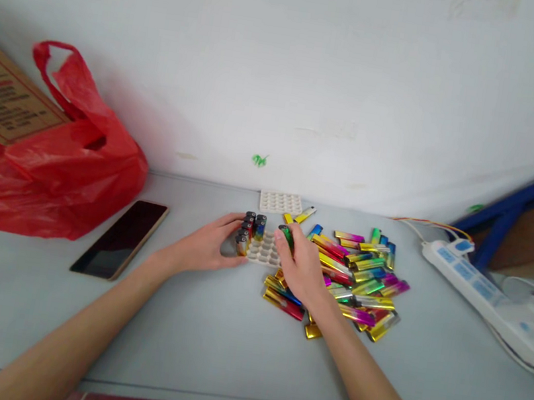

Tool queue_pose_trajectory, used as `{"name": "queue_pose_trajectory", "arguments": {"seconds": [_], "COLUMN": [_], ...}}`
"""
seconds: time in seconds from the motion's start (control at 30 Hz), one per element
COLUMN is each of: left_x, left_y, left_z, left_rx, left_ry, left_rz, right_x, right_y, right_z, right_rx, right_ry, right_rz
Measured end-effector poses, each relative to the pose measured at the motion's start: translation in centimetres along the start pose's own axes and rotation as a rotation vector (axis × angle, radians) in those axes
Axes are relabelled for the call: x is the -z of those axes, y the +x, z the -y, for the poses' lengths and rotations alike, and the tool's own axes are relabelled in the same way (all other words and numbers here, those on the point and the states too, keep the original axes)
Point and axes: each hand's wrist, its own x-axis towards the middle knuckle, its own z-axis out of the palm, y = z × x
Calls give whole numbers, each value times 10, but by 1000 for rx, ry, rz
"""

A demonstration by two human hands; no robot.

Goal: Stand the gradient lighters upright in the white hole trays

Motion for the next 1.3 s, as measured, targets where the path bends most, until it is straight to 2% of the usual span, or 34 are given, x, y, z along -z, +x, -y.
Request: {"name": "queue_pose_trajectory", "arguments": {"seconds": [0.17,0.33,0.5,0.7,0.8,0.9,1.0,1.07,1.13,1.2,1.3], "left_x": [0,1,-1,-1,-1,-1,-1,-1,-1,0,1], "left_y": [0,0,-1,0,0,0,0,1,1,0,0], "left_z": [-1,-3,-1,-1,-1,0,0,0,1,1,1], "left_rx": [0,-10,-12,-4,-8,-2,-4,-4,2,7,10], "left_ry": [-5,-14,-23,-25,-34,-25,-16,-13,-10,-2,6], "left_rz": [-6,-8,-9,-4,-9,-10,-15,-19,-14,-6,3], "right_x": [3,3,-6,-14,-20,-26,-25,-16,3,28,72], "right_y": [2,1,2,7,8,4,1,3,7,14,22], "right_z": [-3,-4,-10,1,13,19,17,9,-5,-26,-69], "right_rx": [174,106,181,184,156,81,87,122,119,83,26], "right_ry": [-87,-102,-144,-534,-697,-773,-723,-622,-525,-497,-574], "right_rz": [5,45,124,218,206,190,217,201,141,63,-59]}}
